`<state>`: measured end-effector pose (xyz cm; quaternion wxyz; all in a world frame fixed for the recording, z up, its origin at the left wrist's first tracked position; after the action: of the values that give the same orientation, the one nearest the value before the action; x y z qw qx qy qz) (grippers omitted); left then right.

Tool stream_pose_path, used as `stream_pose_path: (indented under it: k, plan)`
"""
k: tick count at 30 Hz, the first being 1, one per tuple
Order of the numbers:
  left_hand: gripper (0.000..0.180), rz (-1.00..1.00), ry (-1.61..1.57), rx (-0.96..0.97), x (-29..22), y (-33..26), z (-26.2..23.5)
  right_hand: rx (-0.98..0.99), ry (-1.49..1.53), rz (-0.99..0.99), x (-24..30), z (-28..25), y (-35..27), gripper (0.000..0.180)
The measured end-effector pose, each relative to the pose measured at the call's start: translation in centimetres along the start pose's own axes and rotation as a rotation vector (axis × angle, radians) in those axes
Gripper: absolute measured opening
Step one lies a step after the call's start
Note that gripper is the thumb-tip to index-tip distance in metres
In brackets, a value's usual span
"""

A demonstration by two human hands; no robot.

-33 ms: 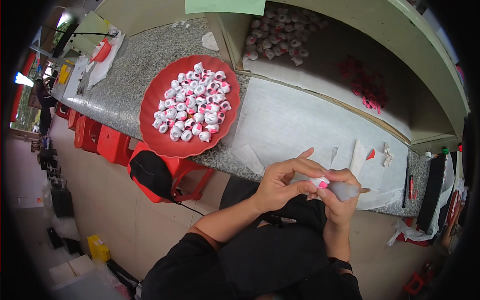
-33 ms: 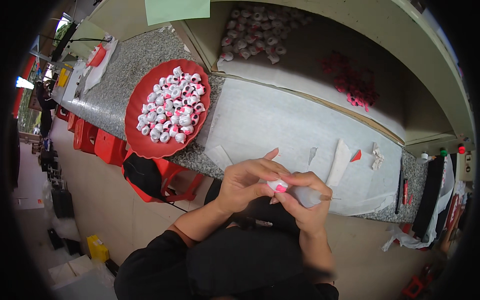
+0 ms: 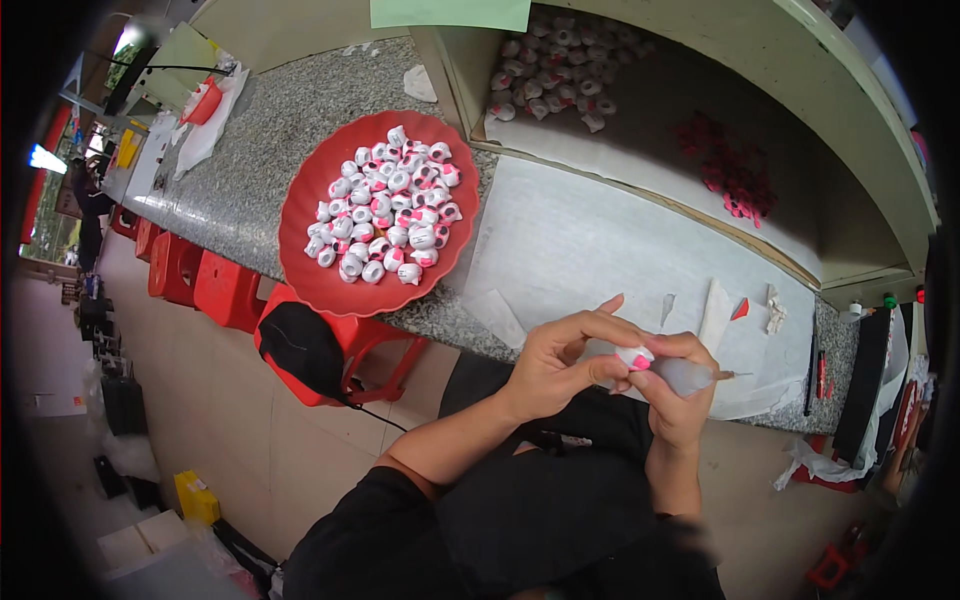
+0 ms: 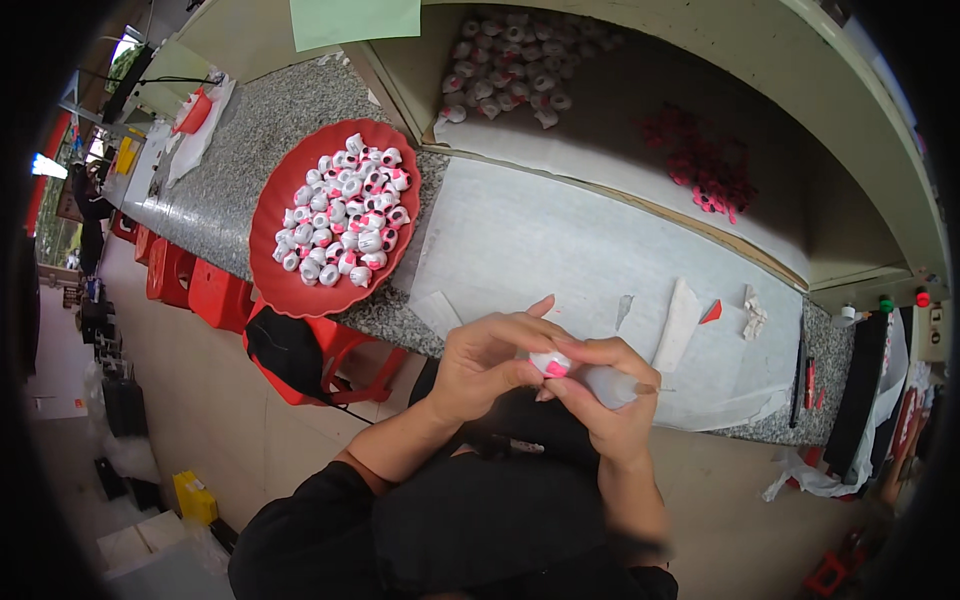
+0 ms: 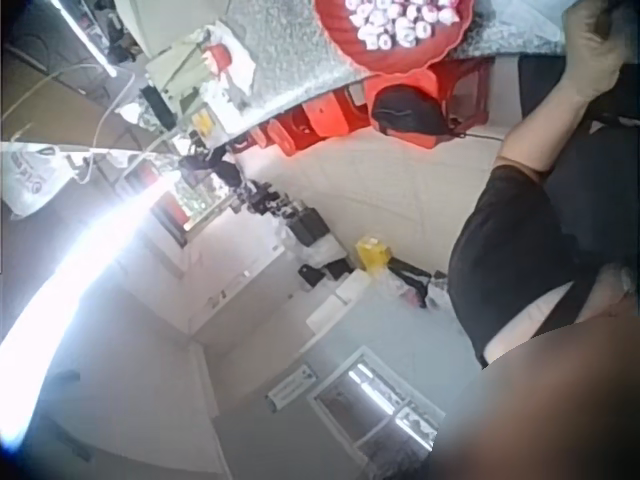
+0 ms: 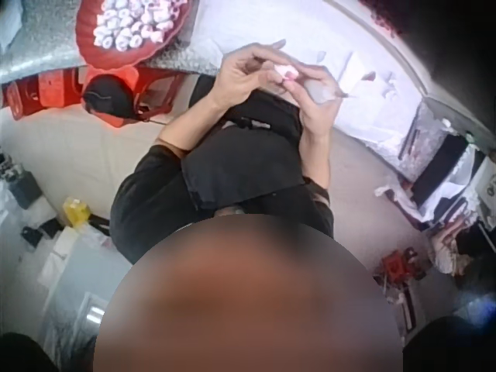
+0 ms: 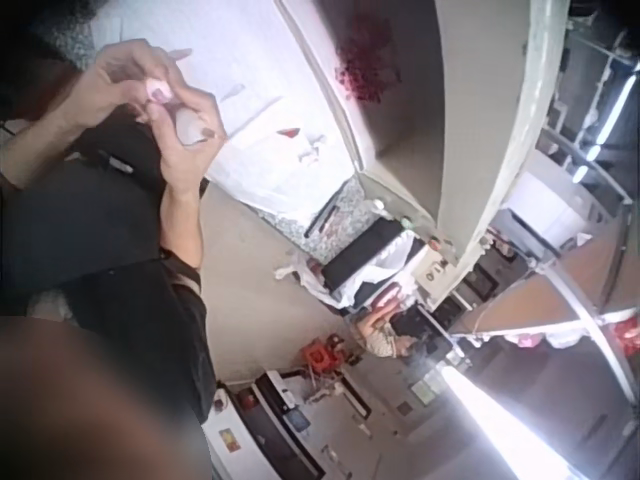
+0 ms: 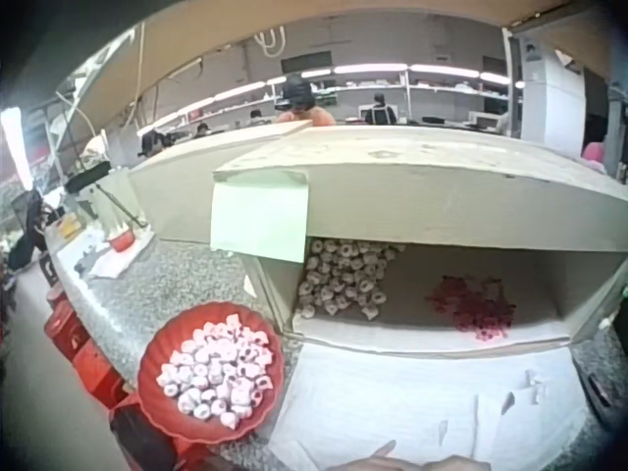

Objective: Apply adhesive to small ceramic heart pieces and join them together or place them on a tray.

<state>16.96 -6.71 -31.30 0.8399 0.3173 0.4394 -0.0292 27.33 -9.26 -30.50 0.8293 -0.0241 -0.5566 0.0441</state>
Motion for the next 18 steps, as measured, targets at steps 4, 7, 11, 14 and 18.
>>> stream_pose_path:
  k: [4,7,11,14,18]
  plan:
    - [0.026,0.116,0.557,-0.350,-4.5,-0.4,-4.7,0.045,-0.082,0.028,-0.1,0.4,1.8,0.045]
    - [0.027,0.343,1.102,-0.375,-9.2,1.7,-8.5,0.009,-0.131,0.039,-0.3,-1.3,2.1,0.060]
    - [0.025,0.223,1.313,-0.220,-7.2,7.2,-8.3,-0.112,-0.197,-0.012,0.5,-3.3,1.6,0.049]
    - [0.022,0.056,1.351,-0.100,-0.2,13.3,-8.0,-0.124,-0.101,-0.023,0.7,-4.6,0.4,0.043]
    - [0.028,0.055,1.803,-0.040,5.8,17.0,-10.3,-0.110,-0.139,0.007,1.3,-4.6,-0.6,0.037]
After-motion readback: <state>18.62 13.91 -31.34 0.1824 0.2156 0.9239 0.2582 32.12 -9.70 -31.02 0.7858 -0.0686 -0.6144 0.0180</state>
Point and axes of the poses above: each hand's wrist, its own y-axis towards the middle knuckle, its own z-axis out of the palm, x = y × z, the point moved 7 cm from there along y, towards the middle knuckle, and after that the axes turned 11 degrees about z, right-handed, at the moved point
